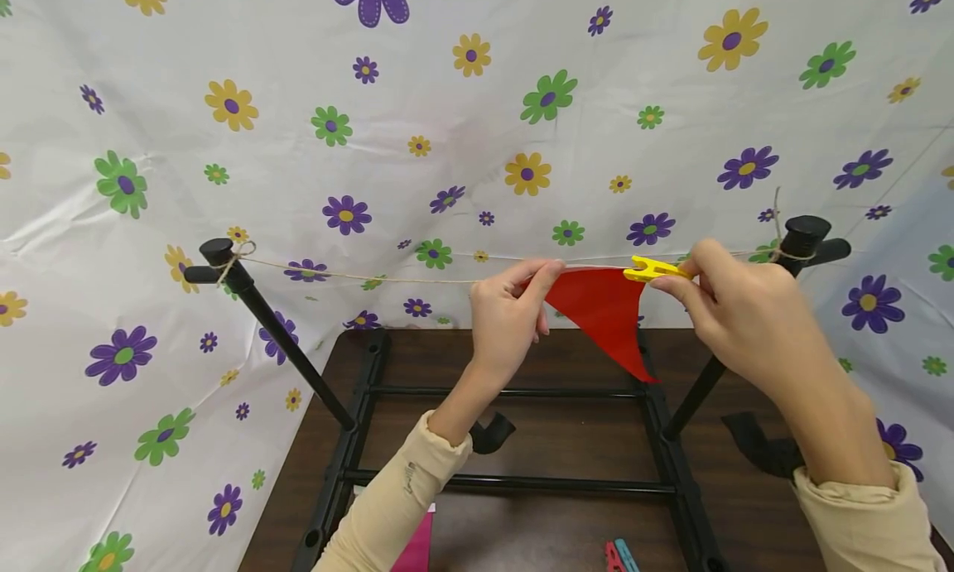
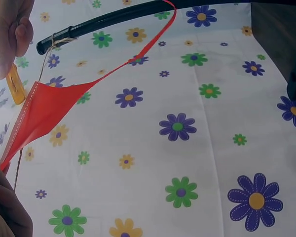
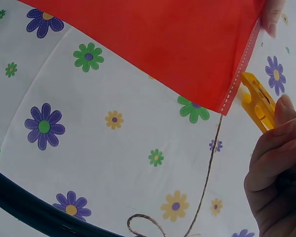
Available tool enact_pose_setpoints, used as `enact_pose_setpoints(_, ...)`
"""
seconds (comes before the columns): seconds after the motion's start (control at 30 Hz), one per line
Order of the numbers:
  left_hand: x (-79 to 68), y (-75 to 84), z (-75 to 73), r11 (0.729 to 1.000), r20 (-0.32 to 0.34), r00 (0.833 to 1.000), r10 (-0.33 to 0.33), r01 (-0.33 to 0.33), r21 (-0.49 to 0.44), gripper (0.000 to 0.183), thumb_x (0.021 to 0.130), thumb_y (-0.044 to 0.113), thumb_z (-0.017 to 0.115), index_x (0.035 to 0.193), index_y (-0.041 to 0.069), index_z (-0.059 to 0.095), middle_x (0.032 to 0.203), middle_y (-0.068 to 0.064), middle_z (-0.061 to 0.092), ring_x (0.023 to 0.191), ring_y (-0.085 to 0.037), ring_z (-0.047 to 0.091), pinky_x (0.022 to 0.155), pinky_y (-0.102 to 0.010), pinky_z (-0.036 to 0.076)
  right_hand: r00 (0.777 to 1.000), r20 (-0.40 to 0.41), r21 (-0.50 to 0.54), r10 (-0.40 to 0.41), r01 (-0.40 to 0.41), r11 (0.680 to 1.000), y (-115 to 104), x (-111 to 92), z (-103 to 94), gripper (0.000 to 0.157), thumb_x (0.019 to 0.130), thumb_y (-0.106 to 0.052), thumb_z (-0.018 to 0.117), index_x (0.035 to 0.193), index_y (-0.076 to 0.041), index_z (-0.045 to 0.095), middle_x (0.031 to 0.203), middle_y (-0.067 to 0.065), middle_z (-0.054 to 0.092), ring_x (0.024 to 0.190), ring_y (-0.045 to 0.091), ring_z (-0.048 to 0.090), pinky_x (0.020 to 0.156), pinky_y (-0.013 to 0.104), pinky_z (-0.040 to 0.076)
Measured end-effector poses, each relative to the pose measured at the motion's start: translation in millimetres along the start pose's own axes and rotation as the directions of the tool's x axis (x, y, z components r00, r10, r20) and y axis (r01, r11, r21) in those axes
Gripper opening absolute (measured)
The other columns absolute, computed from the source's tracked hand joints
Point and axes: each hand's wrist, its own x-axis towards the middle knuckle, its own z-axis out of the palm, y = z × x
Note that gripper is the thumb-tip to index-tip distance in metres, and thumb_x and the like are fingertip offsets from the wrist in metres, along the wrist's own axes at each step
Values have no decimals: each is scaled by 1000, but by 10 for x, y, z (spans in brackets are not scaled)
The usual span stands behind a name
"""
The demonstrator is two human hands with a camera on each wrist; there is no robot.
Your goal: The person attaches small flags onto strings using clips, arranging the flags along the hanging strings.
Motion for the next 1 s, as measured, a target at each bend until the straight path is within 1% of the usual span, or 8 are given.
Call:
enact_pose_setpoints(0.17,7,-26,35,1000,3,1000,-16,16,-20,19,101,13,69,107,-3,78,59,-6,63,44,-1,50,40,-24,43,999,24,1,-26,26,1000,71,4,27,74,104,-66,26,86,1,52,60,-4,38,49,0,20,39,22,24)
enact_pose_setpoints(0.4,6,-49,92,999,4,999,-35,35,-23,19,100,13,70,108,-2,78,59,-6,62,45,-1,51,38,-24,40,998,58,-5,-24,24,1000,140,16,37,74,103,-67,25,87,0,53,60,-4,37,48,1,22,40,21,28)
enact_pose_setpoints(0.63,-1,-58,138,997,4,997,-72,73,-32,21,100,15,70,109,-2,78,61,-7,64,46,-2,51,39,-24,41,997,75,-7,-37,38,999,194,16,50,74,103,-67,24,87,0,52,61,-4,35,49,1,21,40,22,27)
enact_pose_setpoints(1.0,-4,-113,202,996,5,997,-83,83,-25,20,101,16,69,109,-1,78,69,-9,69,48,-2,54,42,-24,45,993,111,2,-36,36,999,257,26,54,75,99,-69,25,86,-1,52,60,-6,31,49,1,20,41,24,23)
